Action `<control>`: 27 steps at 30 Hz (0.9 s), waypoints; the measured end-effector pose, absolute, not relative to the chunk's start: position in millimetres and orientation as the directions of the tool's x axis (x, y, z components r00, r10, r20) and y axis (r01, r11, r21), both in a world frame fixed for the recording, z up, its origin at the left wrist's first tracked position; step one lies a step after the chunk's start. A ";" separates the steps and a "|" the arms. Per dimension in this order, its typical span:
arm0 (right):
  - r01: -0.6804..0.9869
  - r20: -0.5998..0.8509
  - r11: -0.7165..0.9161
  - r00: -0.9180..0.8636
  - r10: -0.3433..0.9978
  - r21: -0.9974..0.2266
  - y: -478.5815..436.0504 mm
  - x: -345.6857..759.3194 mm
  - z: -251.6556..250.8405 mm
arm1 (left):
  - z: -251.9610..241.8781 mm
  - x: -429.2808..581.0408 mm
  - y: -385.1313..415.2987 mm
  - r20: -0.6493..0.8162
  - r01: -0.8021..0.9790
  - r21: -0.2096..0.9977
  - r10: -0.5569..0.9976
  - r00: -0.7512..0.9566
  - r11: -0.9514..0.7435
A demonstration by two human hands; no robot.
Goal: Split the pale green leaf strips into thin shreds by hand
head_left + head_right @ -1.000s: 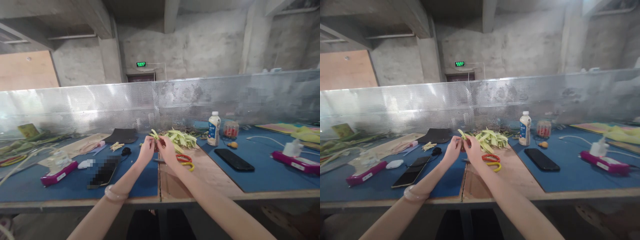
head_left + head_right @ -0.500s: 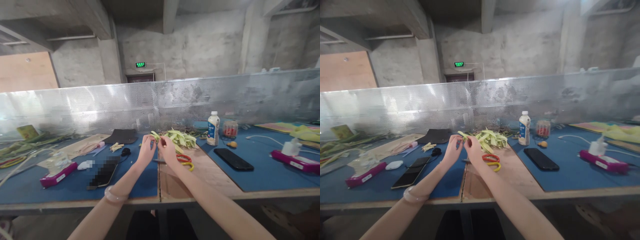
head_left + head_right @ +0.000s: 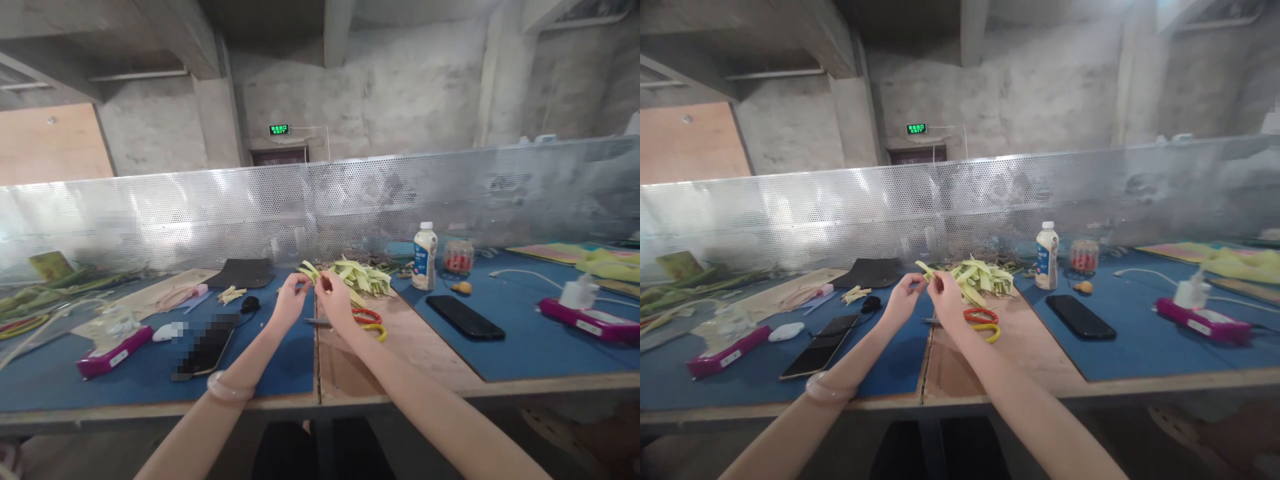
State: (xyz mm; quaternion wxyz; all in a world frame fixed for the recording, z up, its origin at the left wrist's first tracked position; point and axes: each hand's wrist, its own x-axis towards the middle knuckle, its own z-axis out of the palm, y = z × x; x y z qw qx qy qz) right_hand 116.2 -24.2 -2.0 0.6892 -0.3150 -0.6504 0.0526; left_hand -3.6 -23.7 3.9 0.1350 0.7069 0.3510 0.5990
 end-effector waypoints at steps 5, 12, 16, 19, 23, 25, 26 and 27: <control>0.346 0.873 0.804 0.139 0.467 -0.485 -21.8 116.7 -3.0 | 4.9 -2.5 -24.5 0.740 0.303 0.639 0.673 0.010 -0.707; 0.400 0.891 0.801 0.103 0.443 -0.445 -22.0 117.9 -3.1 | 5.7 1.4 -28.0 0.569 0.080 0.820 0.822 -0.002 -0.567; 0.405 0.912 0.831 0.017 0.410 -0.382 -25.0 117.2 -3.2 | 5.9 1.7 -28.7 0.548 0.020 0.836 0.835 -0.046 -0.548; 0.375 0.920 0.860 -0.047 0.390 -0.346 -27.9 116.4 -2.1 | 6.0 1.5 -28.2 0.559 0.013 0.829 0.826 -0.076 -0.560; 0.337 0.918 0.875 -0.066 0.390 -0.347 -30.2 115.7 0.1 | 6.5 0.8 -28.1 0.585 0.088 0.811 0.806 -0.094 -0.578; 0.325 0.922 0.882 -0.065 0.381 -0.342 -30.4 115.4 0.6 | 7.1 0.7 -28.7 0.587 0.115 0.808 0.805 -0.088 -0.577; 0.320 0.924 0.885 -0.063 0.377 -0.339 -30.3 115.2 0.8 | 7.5 0.9 -29.1 0.587 0.118 0.808 0.805 -0.085 -0.577; 0.315 0.925 0.887 -0.063 0.375 -0.338 -30.2 115.0 0.8 | 7.9 1.0 -29.5 0.588 0.115 0.808 0.805 -0.084 -0.578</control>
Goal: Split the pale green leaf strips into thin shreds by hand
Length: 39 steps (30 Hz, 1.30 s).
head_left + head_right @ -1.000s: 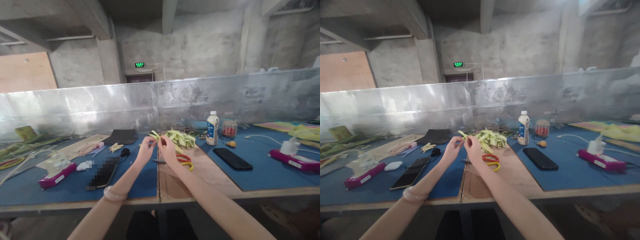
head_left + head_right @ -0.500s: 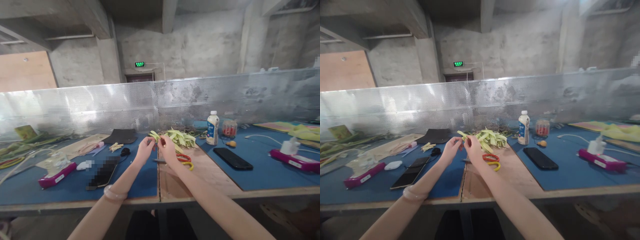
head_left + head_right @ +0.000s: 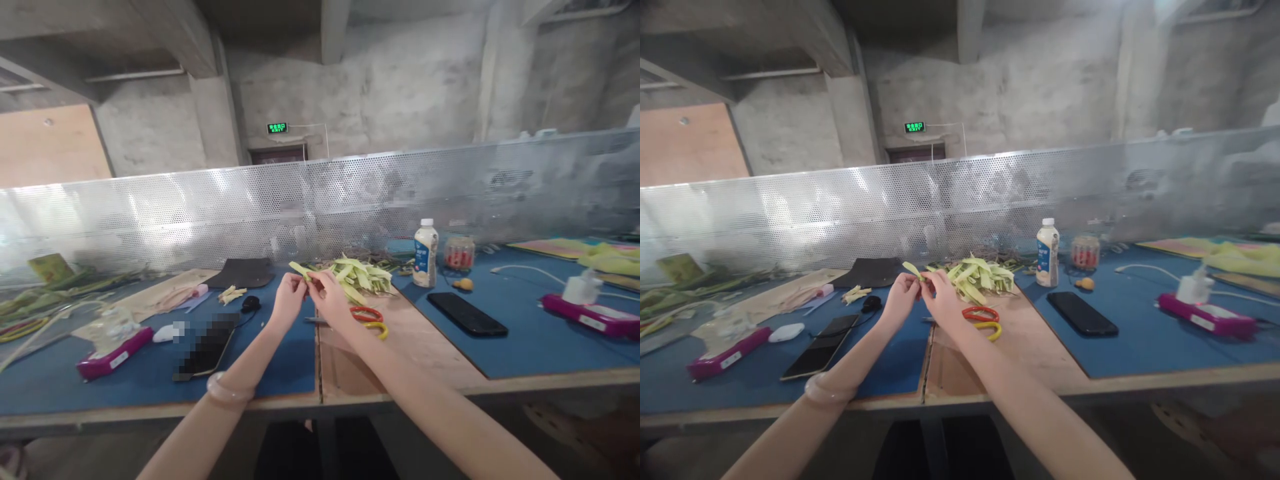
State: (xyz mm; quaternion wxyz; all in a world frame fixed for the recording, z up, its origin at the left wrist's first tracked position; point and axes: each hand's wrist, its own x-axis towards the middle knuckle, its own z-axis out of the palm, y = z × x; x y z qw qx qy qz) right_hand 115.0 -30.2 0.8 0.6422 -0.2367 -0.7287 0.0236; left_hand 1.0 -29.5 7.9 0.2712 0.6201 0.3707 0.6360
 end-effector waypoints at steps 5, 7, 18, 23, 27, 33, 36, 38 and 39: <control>0.303 0.920 0.884 -0.051 0.388 -0.357 -30.9 115.4 1.0 | 10.3 1.2 -31.3 0.593 0.079 0.805 0.801 -0.076 -0.588; 0.311 0.924 0.884 -0.046 0.380 -0.348 -31.8 115.8 1.5 | 11.0 0.7 -32.0 0.602 0.079 0.798 0.795 -0.069 -0.597; 0.377 0.939 0.872 -0.017 0.343 -0.312 -26.5 116.5 -2.0 | 11.3 1.0 -36.2 0.456 -0.200 0.866 0.888 -0.058 -0.458; 0.404 0.948 0.868 -0.007 0.317 -0.287 -22.1 118.2 -2.9 | 8.3 -1.6 -33.0 0.385 -0.322 0.872 0.923 -0.015 -0.369; 0.404 0.948 0.869 -0.011 0.317 -0.286 -21.8 118.6 -3.1 | 7.4 -0.6 -33.5 0.367 -0.353 0.869 0.930 -0.007 -0.346; 0.351 0.941 0.884 -0.022 0.337 -0.308 -20.3 116.8 -4.8 | 7.3 0.2 -34.0 0.408 -0.306 0.864 0.912 -0.042 -0.401; 0.339 0.941 0.891 -0.039 0.335 -0.303 -19.4 116.1 -4.8 | 6.8 -2.7 -32.4 0.393 -0.324 0.868 0.920 -0.012 -0.375; 0.337 0.944 0.895 -0.051 0.327 -0.292 -19.2 116.1 -4.7 | 7.0 -4.5 -32.1 0.382 -0.326 0.875 0.924 0.008 -0.358; 0.336 0.944 0.896 -0.052 0.325 -0.290 -19.2 116.3 -4.6 | 7.2 -5.1 -32.2 0.376 -0.317 0.880 0.926 0.012 -0.353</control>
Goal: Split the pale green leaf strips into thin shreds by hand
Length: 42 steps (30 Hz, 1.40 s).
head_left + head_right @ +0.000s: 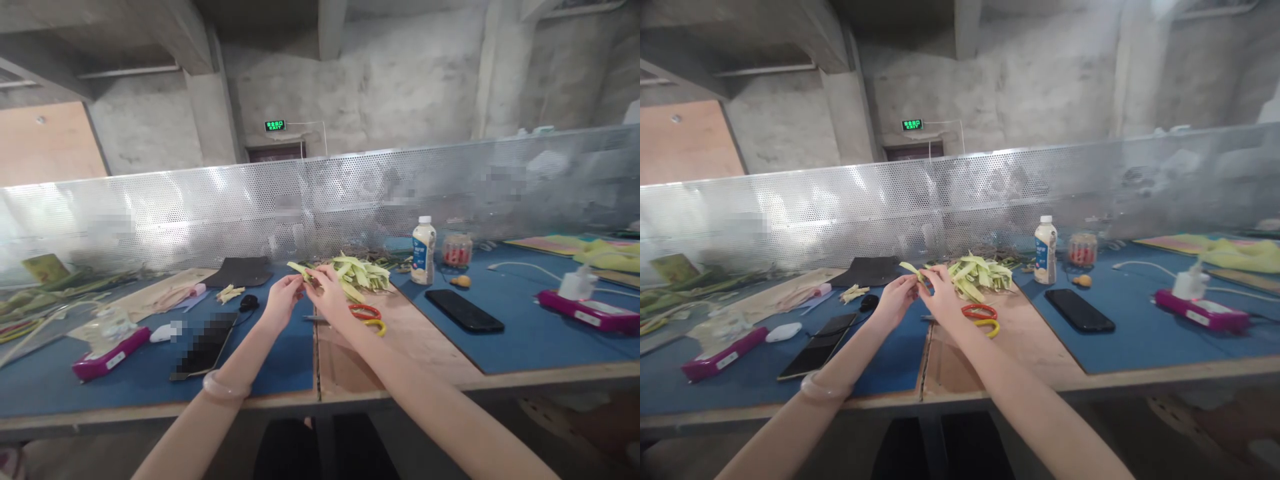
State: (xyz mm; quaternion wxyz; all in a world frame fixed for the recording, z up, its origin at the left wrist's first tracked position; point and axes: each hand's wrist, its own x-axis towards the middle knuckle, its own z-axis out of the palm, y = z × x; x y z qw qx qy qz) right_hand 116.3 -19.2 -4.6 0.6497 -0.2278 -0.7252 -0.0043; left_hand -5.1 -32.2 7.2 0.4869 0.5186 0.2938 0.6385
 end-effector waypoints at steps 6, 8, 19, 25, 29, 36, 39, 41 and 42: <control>0.372 0.945 0.878 -0.003 0.327 -0.302 -21.8 117.7 -2.3 | 7.5 -4.9 -32.8 0.429 -0.105 0.898 0.903 -0.019 -0.428; 0.391 0.948 0.872 0.008 0.318 -0.296 -23.3 118.1 -1.2 | 7.4 -5.0 -32.3 0.489 0.028 0.872 0.871 -0.047 -0.488; 0.286 0.927 0.886 0.016 0.375 -0.363 -27.4 118.4 0.9 | 10.1 -8.7 -32.4 0.783 0.377 0.556 0.619 0.058 -0.740; 0.197 0.901 0.881 0.037 0.433 -0.431 -28.0 117.0 2.1 | 10.4 -6.3 -36.6 0.834 0.399 0.485 0.549 0.057 -0.778; 0.199 0.869 0.847 0.067 0.490 -0.493 -29.7 116.3 3.6 | 11.9 -5.9 -39.2 0.856 0.439 0.432 0.511 0.074 -0.788; 0.143 0.840 0.827 0.065 0.539 -0.543 -32.2 117.5 4.6 | 13.3 -5.9 -40.7 0.878 0.487 0.379 0.472 0.079 -0.786; 0.167 0.858 0.842 0.062 0.510 -0.512 -32.1 118.3 5.6 | 14.3 -5.4 -41.8 0.880 0.507 0.364 0.466 0.087 -0.781; 0.180 0.860 0.842 0.060 0.507 -0.509 -31.4 118.5 6.0 | 14.8 -5.6 -42.4 0.886 0.518 0.347 0.454 0.091 -0.782; 0.187 0.857 0.838 0.060 0.511 -0.513 -31.0 118.4 6.1 | 14.9 -5.8 -42.6 0.890 0.524 0.335 0.446 0.096 -0.783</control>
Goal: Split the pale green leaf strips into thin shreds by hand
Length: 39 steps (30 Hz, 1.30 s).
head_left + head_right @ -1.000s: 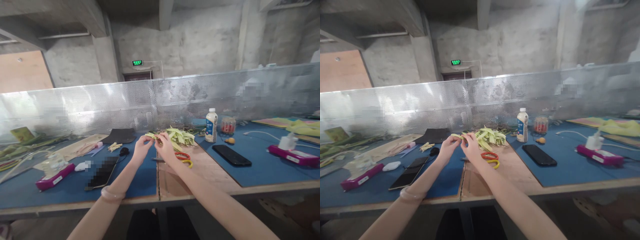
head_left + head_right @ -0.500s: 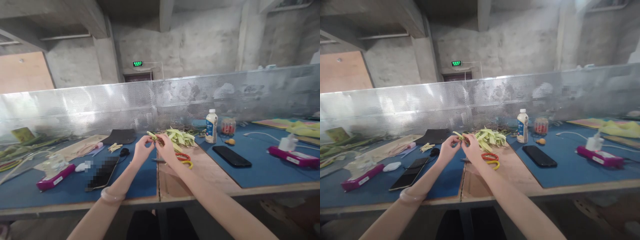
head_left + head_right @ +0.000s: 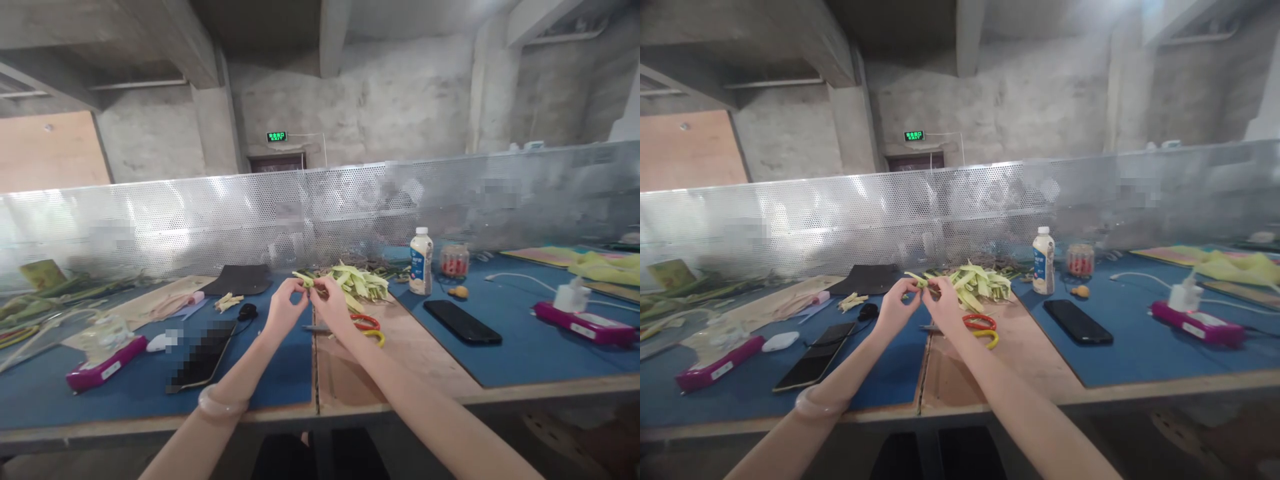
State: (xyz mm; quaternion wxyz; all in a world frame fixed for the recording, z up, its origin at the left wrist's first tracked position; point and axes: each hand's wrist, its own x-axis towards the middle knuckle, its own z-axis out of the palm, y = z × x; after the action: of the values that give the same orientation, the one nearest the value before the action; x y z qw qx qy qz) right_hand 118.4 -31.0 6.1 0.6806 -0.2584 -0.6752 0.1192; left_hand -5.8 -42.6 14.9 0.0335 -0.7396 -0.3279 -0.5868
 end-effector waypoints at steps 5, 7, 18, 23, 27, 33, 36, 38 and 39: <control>0.168 0.808 0.792 0.048 0.588 -0.586 -30.3 117.9 4.9 | 14.2 -7.7 -41.8 0.905 0.571 0.255 0.401 0.144 -0.780; 0.146 0.786 0.774 0.046 0.617 -0.616 -30.1 117.7 4.3 | 13.5 -8.1 -41.1 0.909 0.594 0.230 0.387 0.151 -0.771; 0.193 0.816 0.799 0.021 0.577 -0.570 -26.9 119.7 2.4 | 10.2 -8.9 -40.2 0.887 0.598 0.266 0.435 0.154 -0.756; 0.225 0.825 0.800 0.035 0.564 -0.557 -23.7 119.0 -0.4 | 10.7 -7.8 -40.8 0.887 0.611 0.269 0.438 0.144 -0.745; 0.235 0.828 0.799 0.050 0.559 -0.554 -23.7 118.3 -1.2 | 11.4 -6.5 -41.9 0.893 0.616 0.263 0.430 0.136 -0.742; 0.239 0.816 0.786 0.051 0.576 -0.570 -26.9 118.2 0.0 | 11.4 -6.0 -42.8 0.894 0.605 0.279 0.432 0.119 -0.746; 0.219 0.820 0.795 0.041 0.572 -0.565 -27.1 118.1 0.1 | 12.0 -5.8 -44.0 0.892 0.594 0.287 0.435 0.120 -0.752; 0.211 0.820 0.797 0.048 0.570 -0.566 -26.7 117.8 0.0 | 12.3 -5.5 -44.8 0.891 0.591 0.288 0.437 0.123 -0.753; 0.209 0.817 0.793 0.057 0.574 -0.572 -26.4 117.6 0.0 | 12.3 -5.4 -45.0 0.891 0.591 0.288 0.438 0.125 -0.754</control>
State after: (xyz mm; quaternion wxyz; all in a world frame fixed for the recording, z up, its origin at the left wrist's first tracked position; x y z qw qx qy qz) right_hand 117.6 -26.4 0.0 0.6662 -0.2912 -0.6727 0.1370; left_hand -5.4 -45.0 12.3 0.0677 -0.7468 -0.3441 -0.5650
